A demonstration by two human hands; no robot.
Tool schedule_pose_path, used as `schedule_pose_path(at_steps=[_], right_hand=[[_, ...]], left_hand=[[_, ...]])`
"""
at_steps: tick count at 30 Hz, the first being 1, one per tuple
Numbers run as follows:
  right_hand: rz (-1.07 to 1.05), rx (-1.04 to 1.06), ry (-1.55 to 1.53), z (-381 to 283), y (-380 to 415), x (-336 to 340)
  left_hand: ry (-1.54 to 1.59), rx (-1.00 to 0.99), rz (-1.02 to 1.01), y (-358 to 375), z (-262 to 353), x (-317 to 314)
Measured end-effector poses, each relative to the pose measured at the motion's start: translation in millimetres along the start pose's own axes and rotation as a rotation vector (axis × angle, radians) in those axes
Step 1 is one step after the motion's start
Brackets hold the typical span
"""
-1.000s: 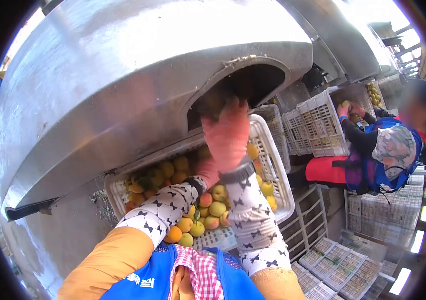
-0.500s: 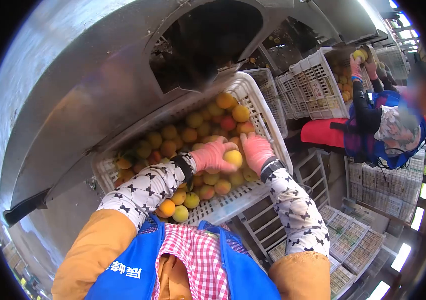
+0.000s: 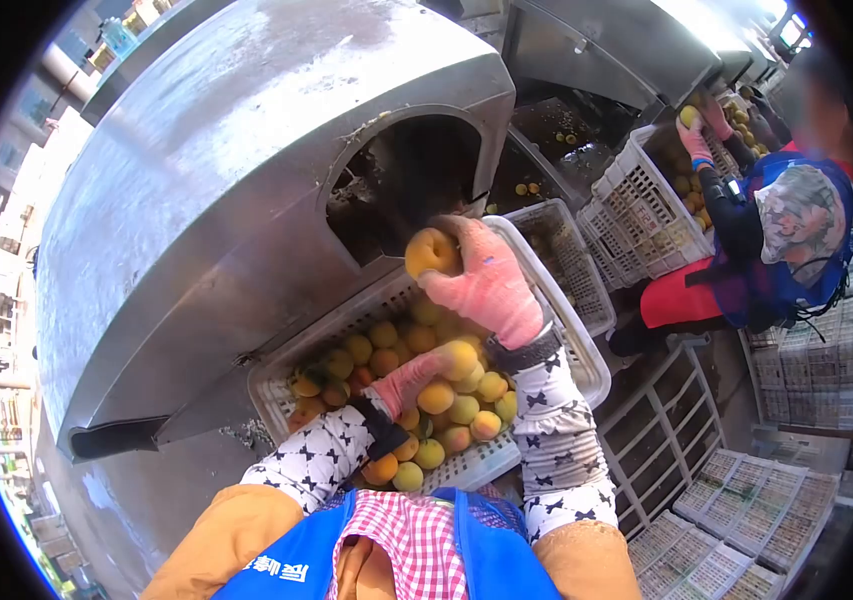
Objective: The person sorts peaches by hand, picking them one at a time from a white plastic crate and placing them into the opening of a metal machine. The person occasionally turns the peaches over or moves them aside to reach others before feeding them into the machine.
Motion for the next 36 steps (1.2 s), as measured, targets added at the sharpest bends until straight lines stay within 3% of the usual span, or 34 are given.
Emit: schedule_pose_path(at_steps=[1,2,3,5,7,9,11,13,17,19,20,22,24,25,27,31,34,36], right_hand=[[0.012,0.010,-0.017,0.4,-11.7,-9.3],[0.045,0.099,0.238,7.5,-27.6,-21.9],[0.078,0.185,0.496,15.1,-37.1,-33.9],[0.190,0.300,0.480,20.6,-43.2,-42.6],[0.284,0.250,0.473,18.2,-39.7,-49.3],[0.338,0.235,0.433,16.6,-38.9,-53.9],[0.386,0.219,0.393,15.1,-42.6,-58.3],[0.276,0.179,0.479,14.9,-52.7,-62.4],[0.196,0.004,0.752,21.4,-109.7,-88.4],[0.467,0.314,0.524,-5.2,-92.0,-54.4],[0.450,0.313,0.519,-22.0,-71.7,-43.1],[0.340,0.312,0.086,-47.9,-16.4,-22.8],[-0.132,0.260,-0.138,-33.3,19.1,-28.5],[-0.161,0.369,-0.109,-35.9,34.6,-31.9],[-0.206,0.278,-0.126,-29.2,55.4,-43.3],[-0.001,0.203,0.012,-22.8,67.8,-54.9],[0.142,0.122,-0.169,-21.8,69.2,-58.1],[0.155,0.085,-0.223,-15.9,60.0,-55.7]], left_hand=[[0.054,-0.026,0.111,15.9,-2.0,0.2],[0.114,-0.053,0.223,33.0,-5.8,3.0],[0.101,-0.054,0.232,51.8,-10.0,10.2],[0.534,-0.046,0.057,78.7,-13.9,21.9],[0.635,-0.102,0.114,96.4,-17.4,11.8],[0.299,-0.324,0.302,106.5,-15.5,10.3],[0.144,-0.440,0.300,119.6,-9.5,9.0],[0.696,-0.317,0.178,124.0,-5.5,9.5],[0.859,-0.397,0.138,119.2,2.6,16.6],[0.807,-0.480,0.247,116.7,28.9,-10.5],[0.771,-0.501,0.229,118.0,33.1,-8.3],[0.734,-0.534,0.212,120.1,41.0,-6.1],[0.729,-0.574,0.186,119.1,51.2,-13.4],[0.728,-0.575,0.189,118.9,54.3,-16.8],[0.801,-0.515,0.121,114.1,57.9,-25.4],[0.787,-0.512,0.022,104.4,53.3,-28.9],[0.794,-0.576,0.202,97.1,56.9,-48.5],[0.700,-0.556,0.116,91.5,56.5,-46.7]])
Point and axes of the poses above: each hand's wrist, its own y-axis away from the middle knuckle, its own x-axis out of the back of the hand, z = x × y, the point moved 2 cm from there along -y, towards the middle knuckle, and after that the axes turned 8 degrees about y, right-handed, at the moved point
